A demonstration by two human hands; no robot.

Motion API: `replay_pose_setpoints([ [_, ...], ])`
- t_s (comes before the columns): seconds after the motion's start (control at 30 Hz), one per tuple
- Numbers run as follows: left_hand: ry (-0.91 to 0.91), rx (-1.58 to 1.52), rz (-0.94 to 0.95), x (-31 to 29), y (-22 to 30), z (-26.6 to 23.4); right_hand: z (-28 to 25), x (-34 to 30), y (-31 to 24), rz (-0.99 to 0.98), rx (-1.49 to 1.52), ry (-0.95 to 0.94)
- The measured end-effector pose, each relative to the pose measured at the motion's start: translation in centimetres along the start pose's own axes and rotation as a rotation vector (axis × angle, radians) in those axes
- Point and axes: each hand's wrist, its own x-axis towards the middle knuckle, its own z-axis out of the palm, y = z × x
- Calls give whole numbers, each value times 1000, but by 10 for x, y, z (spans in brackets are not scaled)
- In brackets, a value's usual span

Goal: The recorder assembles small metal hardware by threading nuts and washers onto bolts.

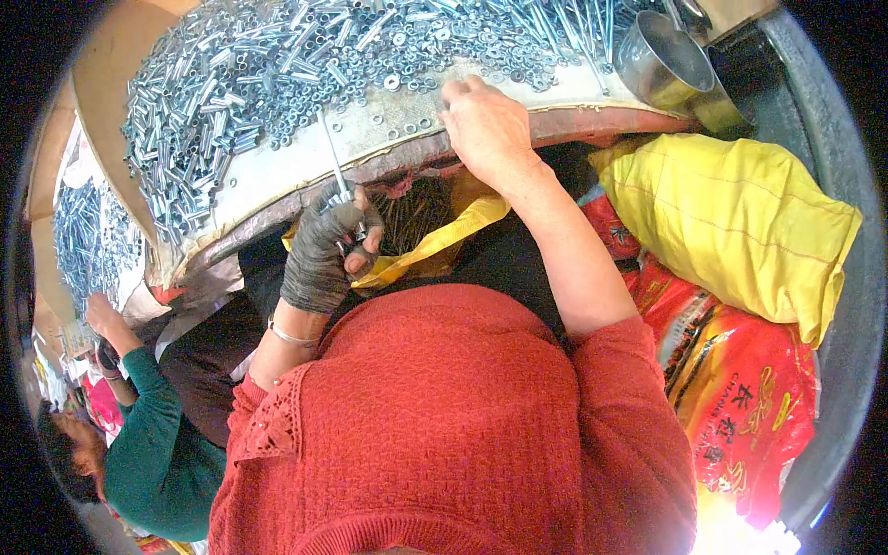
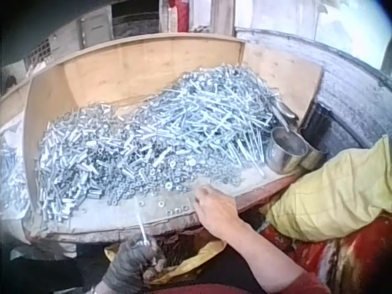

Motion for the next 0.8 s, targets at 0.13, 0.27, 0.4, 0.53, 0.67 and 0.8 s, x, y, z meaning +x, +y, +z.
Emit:
replay_pose_setpoints([
  [0.13, -9, 32, 89, 0, -3, -4, 0, 11, -2, -16, -169, -153],
  [0.27, -71, -80, 94, -6, 1, -20, 0, 25, 0, -14, -198, -145],
  [0.4, 13, 10, 112, -11, 0, -28, 14, 53, -11, 9, 184, -70],
  [0.53, 32, -6, 143, -10, 2, -25, 39, 63, -20, -170, -29, -24],
  [0.67, 61, 66, 162, -13, 7, -33, 37, 60, -29, -119, -58, -43],
  [0.8, 123, 413, 191, -10, 13, -42, 37, 56, -32, -171, -179, 72],
])
